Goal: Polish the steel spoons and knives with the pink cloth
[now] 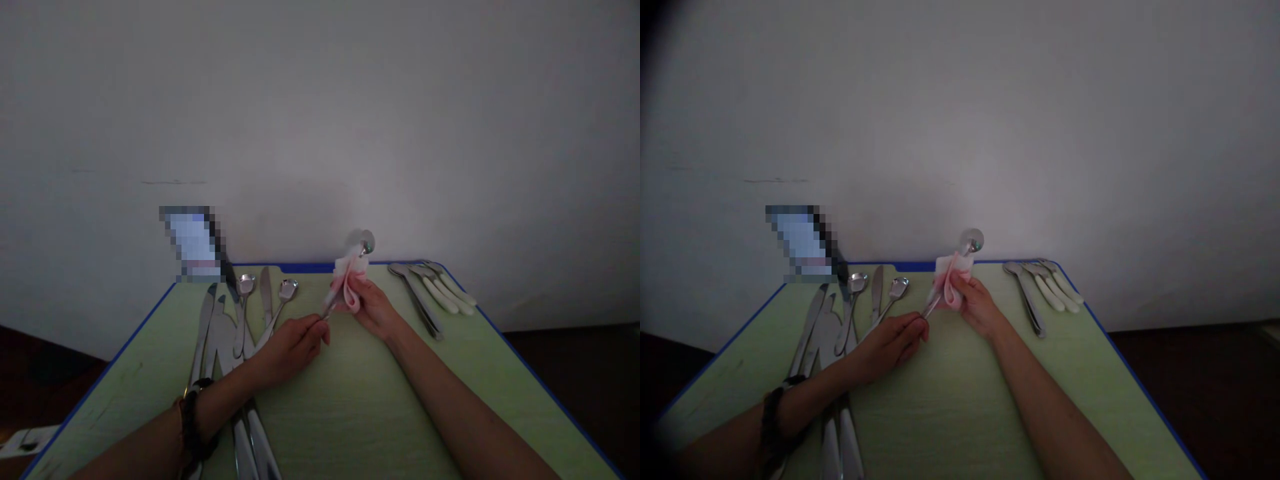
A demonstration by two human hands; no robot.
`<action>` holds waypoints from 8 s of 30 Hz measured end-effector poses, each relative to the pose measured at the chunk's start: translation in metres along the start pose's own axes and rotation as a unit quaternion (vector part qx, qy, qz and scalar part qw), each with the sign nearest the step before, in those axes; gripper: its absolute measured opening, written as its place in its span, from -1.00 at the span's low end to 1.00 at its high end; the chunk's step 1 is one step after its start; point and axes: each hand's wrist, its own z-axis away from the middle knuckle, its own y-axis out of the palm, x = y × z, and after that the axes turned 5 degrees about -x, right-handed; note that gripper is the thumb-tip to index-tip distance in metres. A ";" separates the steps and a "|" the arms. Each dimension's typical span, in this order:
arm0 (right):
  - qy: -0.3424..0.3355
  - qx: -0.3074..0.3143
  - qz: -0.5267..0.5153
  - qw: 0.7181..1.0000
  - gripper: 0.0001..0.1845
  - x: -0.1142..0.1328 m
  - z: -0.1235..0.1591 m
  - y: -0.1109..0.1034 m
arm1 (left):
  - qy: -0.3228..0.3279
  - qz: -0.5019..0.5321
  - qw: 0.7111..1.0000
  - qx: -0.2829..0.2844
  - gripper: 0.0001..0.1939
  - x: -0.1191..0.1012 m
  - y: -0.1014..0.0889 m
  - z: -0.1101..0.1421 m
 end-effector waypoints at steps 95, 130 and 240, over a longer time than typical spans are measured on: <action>0.013 0.066 0.078 0.995 -0.69 0.001 0.005 0.001 | -0.013 0.120 0.993 -0.004 -0.65 0.000 0.003 0.000; 0.006 0.084 0.100 0.991 -0.67 0.002 0.006 0.002 | -0.002 0.130 0.992 0.008 -0.66 0.000 0.003 0.000; 0.013 0.087 0.112 0.990 -0.67 0.002 0.006 0.002 | 0.007 0.071 0.997 0.016 -0.67 -0.001 0.001 0.002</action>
